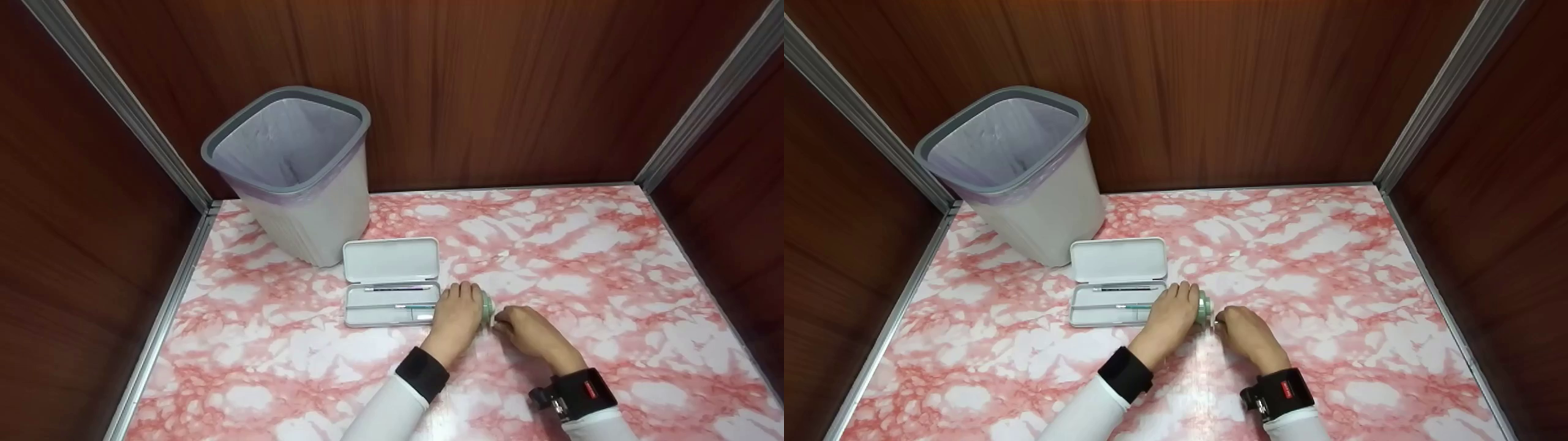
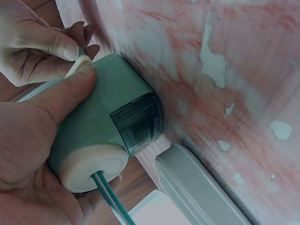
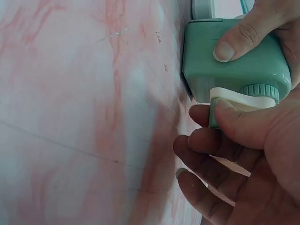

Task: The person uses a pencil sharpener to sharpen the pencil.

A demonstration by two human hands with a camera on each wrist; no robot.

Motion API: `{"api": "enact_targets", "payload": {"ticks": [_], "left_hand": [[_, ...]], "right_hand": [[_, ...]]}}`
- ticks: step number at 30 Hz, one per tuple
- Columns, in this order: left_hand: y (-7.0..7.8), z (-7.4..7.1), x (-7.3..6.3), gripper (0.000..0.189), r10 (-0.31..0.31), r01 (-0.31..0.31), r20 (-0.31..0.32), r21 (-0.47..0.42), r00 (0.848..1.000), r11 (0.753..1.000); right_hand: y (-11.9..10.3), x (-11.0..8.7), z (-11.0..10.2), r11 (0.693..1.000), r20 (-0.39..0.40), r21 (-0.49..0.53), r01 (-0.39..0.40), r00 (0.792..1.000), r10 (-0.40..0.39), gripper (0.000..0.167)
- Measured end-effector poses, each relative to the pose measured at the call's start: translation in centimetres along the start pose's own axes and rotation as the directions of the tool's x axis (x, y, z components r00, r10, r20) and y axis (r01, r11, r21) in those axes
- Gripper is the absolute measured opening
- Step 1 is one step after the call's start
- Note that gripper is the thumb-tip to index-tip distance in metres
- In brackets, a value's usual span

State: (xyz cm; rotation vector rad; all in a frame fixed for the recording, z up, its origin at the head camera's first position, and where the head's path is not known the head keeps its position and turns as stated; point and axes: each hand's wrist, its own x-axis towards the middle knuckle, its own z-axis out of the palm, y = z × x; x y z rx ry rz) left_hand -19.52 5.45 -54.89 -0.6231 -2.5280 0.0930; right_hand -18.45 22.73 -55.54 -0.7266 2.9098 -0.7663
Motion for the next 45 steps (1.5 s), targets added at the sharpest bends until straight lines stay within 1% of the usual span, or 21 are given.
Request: {"api": "enact_targets", "payload": {"ticks": [3,7,10,14,16,18,22,25,31,35,40,43,45], "left_hand": [[-0.1,-0.1,0.0,0.022,-0.004,0.004,-0.009,0.008,1.0,1.0],[-0.3,-0.3,-0.2,0.022,-0.005,0.005,-0.027,0.003,1.0,1.0],[-0.2,-0.2,-0.3,0.021,-0.007,0.007,-0.009,-0.006,1.0,1.0],[-0.1,-0.3,-0.3,0.02,-0.004,0.004,0.016,-0.003,1.0,1.0],[0.0,-0.1,-0.3,0.019,-0.005,0.005,0.016,-0.004,1.0,1.0],[0.1,-0.2,-0.3,0.019,-0.004,0.004,0.016,0.001,1.0,1.0],[0.1,-0.3,0.0,0.019,0.006,-0.006,0.019,-0.003,1.0,1.0],[0.1,-0.5,0.1,0.021,0.008,-0.008,0.04,0.003,0.999,1.0],[0.1,-0.6,0.4,0.021,0.004,-0.005,0.079,0.013,0.997,1.0],[0.2,-0.5,0.5,0.022,0.018,-0.019,0.094,0.015,0.995,1.0],[0.3,-0.3,0.5,0.024,0.016,-0.018,0.146,0.012,0.989,1.0],[0.3,-0.3,0.6,0.024,0.017,-0.018,0.162,0.005,0.987,1.0],[0.2,-0.4,0.6,0.024,0.021,-0.021,0.162,0.0,0.987,1.0]], "right_hand": [[-0.2,-0.3,0.2,1.0,-0.004,0.018,0.01,1.0,-0.01,0.01],[-0.6,-0.6,0.6,1.0,-0.007,0.016,-0.001,1.0,0.001,0.012],[-0.7,-0.9,0.7,1.0,-0.011,-0.002,0.0,1.0,0.0,0.011],[-0.9,-1.4,0.6,0.999,-0.029,-0.023,0.045,0.999,-0.046,0.007],[-1.0,-1.6,0.5,0.997,-0.037,-0.029,0.066,0.997,-0.067,0.005],[-1.0,-1.8,0.4,0.996,-0.041,-0.032,0.078,0.996,-0.08,0.004],[-1.2,-2.0,0.1,0.999,-0.039,-0.019,0.046,0.998,-0.047,0.003],[-1.4,-2.0,0.0,0.999,-0.044,-0.014,0.029,0.999,-0.03,0.004],[-1.6,-2.1,-0.2,0.997,-0.067,-0.049,0.051,0.996,-0.054,0.007],[-1.7,-2.2,-0.5,0.999,-0.079,-0.034,0.037,0.996,-0.039,0.01],[-2.0,-2.2,-0.9,1.0,-0.077,-0.012,0.024,0.997,-0.025,0.015],[-2.0,-2.2,-1.1,0.999,-0.099,-0.007,0.045,0.994,-0.045,0.012],[-2.0,-2.3,-1.1,0.997,-0.127,-0.017,0.075,0.989,-0.077,0.01]]}}
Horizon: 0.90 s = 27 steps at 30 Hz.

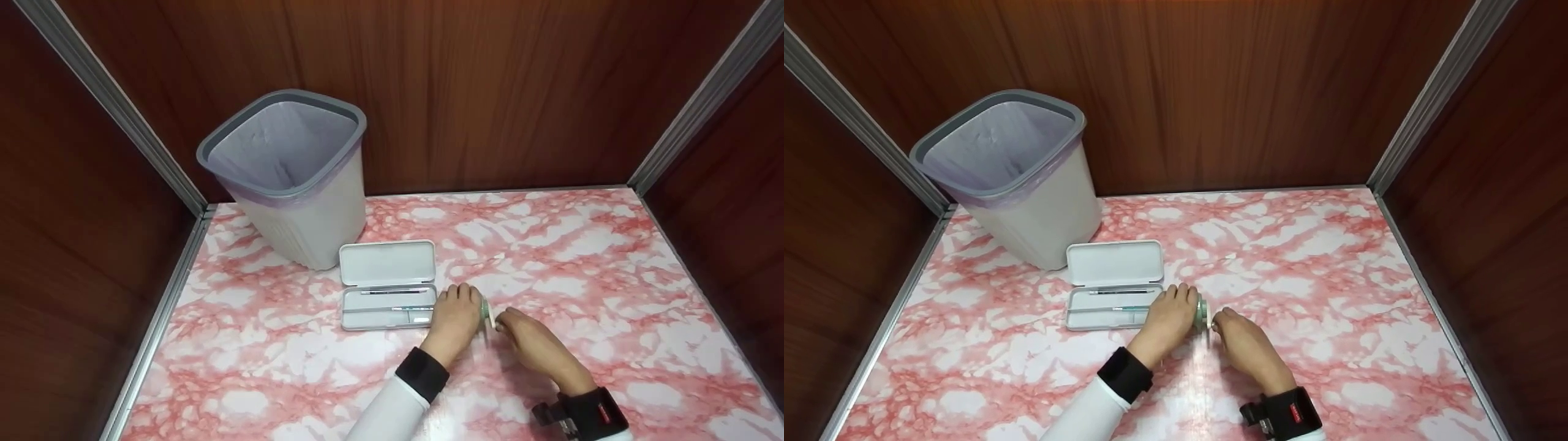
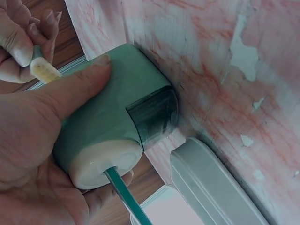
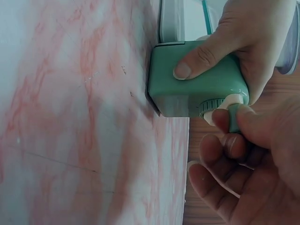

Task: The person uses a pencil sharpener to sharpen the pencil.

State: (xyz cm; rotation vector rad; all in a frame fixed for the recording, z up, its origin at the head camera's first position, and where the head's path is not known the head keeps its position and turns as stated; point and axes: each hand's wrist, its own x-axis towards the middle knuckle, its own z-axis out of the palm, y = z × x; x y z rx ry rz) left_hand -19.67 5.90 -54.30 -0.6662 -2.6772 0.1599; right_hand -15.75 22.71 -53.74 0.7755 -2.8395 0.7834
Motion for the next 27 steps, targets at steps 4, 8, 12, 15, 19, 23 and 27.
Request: {"api": "enact_targets", "payload": {"ticks": [4,8,12,15,19,23,27], "left_hand": [[-0.01,-0.1,0.06,0.023,0.005,-0.005,-0.005,-0.009,1.0,1.0],[-0.13,-0.15,0.04,0.026,0.006,-0.006,0.008,-0.004,1.0,1.0],[-0.15,-0.12,-0.07,0.028,0.014,-0.014,-0.006,-0.007,1.0,1.0],[-0.19,-0.04,-0.16,0.027,0.02,-0.02,-0.028,-0.009,0.999,1.0],[-0.24,-0.06,-0.2,0.027,0.021,-0.021,-0.047,-0.005,0.999,1.0],[-0.28,-0.12,-0.23,0.027,0.026,-0.026,-0.052,-0.002,0.998,1.0],[-0.16,0.1,-0.24,0.027,0.036,-0.036,-0.046,0.004,0.998,0.999]], "right_hand": [[0.18,-0.07,0.08,0.998,-0.061,-0.041,0.043,0.997,-0.045,0.009],[0.27,-0.03,0.45,0.997,-0.094,-0.072,0.031,0.995,-0.038,0.01],[0.33,0.01,0.6,0.997,-0.118,-0.075,0.008,0.993,-0.017,0.014],[0.34,0.1,0.61,0.997,-0.136,-0.078,0.005,0.991,-0.016,0.016],[0.39,0.23,0.51,0.994,-0.137,-0.112,0.002,0.99,-0.017,0.017],[0.39,0.27,0.58,0.989,-0.149,-0.148,-0.011,0.989,-0.011,0.017],[0.44,0.35,0.66,0.986,-0.184,-0.165,-0.026,0.983,-0.005,0.013]]}}
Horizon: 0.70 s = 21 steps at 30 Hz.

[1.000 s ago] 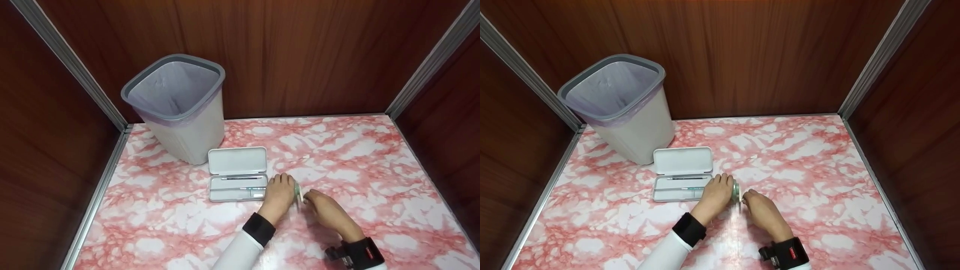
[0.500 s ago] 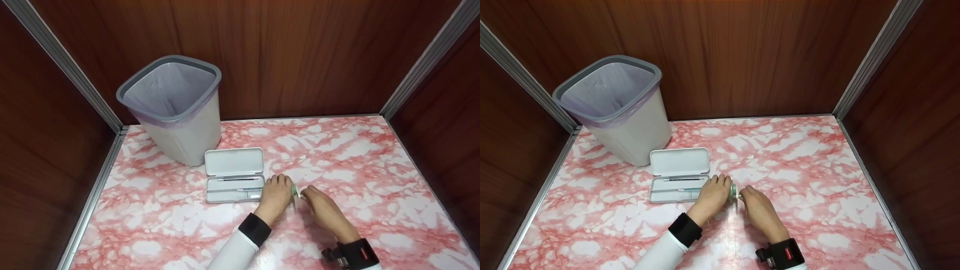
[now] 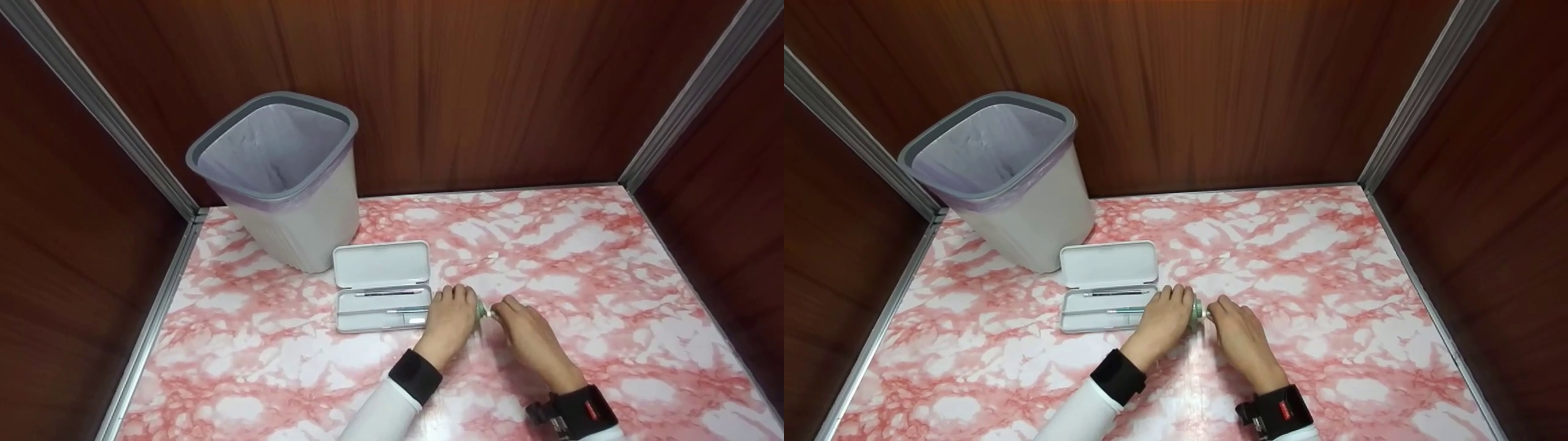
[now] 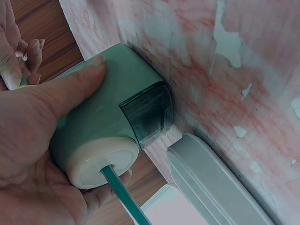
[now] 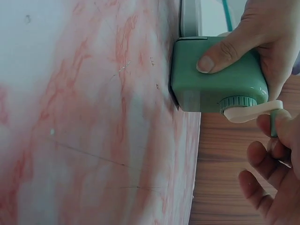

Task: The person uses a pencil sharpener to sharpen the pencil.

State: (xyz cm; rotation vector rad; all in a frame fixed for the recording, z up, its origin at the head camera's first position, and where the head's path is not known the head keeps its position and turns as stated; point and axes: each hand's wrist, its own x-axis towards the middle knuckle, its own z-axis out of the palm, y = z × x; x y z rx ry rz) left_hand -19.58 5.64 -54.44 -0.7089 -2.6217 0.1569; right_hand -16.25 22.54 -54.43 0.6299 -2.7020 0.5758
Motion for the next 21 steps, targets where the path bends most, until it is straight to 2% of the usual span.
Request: {"api": "enact_targets", "payload": {"ticks": [7,15,21], "left_hand": [[-0.02,0.44,-0.03,0.033,0.013,-0.013,0.017,0.005,1.0,1.0],[-0.11,0.51,-0.11,0.033,0.019,-0.019,0.011,-0.017,1.0,1.0],[-0.02,0.43,-0.04,0.029,0.025,-0.025,0.009,-0.02,1.0,0.999]], "right_hand": [[0.26,0.55,0.03,1.0,-0.042,-0.027,-0.01,0.999,0.009,0.01],[0.54,0.64,0.03,0.995,0.025,-0.062,-0.081,0.996,0.082,0.019],[1.0,1.01,-0.03,0.993,0.039,-0.053,-0.109,0.993,0.111,0.025]]}}
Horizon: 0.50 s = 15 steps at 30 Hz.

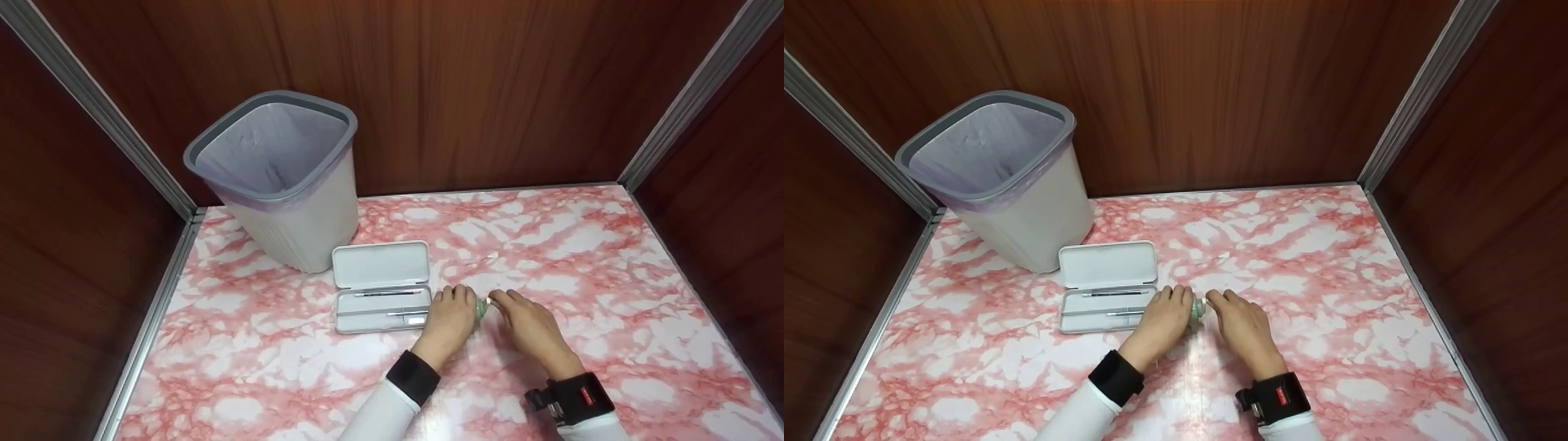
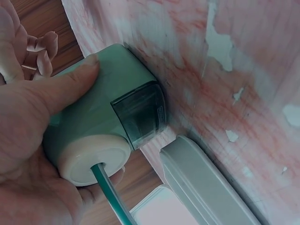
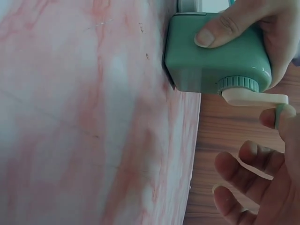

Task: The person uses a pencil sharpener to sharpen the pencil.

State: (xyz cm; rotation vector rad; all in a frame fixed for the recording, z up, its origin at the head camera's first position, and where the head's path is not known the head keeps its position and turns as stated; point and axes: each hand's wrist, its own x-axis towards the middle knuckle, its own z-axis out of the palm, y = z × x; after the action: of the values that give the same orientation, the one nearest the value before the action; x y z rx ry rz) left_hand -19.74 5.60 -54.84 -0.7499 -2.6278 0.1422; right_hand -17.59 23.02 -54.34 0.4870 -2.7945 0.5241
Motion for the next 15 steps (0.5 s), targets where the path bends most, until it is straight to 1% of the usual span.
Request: {"api": "enact_targets", "payload": {"ticks": [6,8,10,15], "left_hand": [[0.2,-0.1,0.1,0.03,0.012,-0.011,0.046,-0.015,0.999,1.0],[0.1,-0.1,0.1,0.03,0.012,-0.011,0.047,-0.02,0.999,1.0],[0.0,0.0,0.0,0.031,0.015,-0.015,0.028,-0.013,0.999,1.0],[-0.2,0.3,-0.2,0.031,0.02,-0.02,-0.045,0.011,0.999,1.0]], "right_hand": [[0.5,0.8,0.3,0.999,0.013,0.033,-0.016,1.0,0.016,0.026],[0.6,1.0,0.4,0.998,0.023,0.052,-0.021,1.0,0.019,0.024],[0.7,1.2,0.5,0.997,0.035,0.077,-0.025,0.999,0.022,0.021],[0.7,1.5,0.6,0.991,0.064,0.128,-0.049,0.997,0.041,0.017]]}}
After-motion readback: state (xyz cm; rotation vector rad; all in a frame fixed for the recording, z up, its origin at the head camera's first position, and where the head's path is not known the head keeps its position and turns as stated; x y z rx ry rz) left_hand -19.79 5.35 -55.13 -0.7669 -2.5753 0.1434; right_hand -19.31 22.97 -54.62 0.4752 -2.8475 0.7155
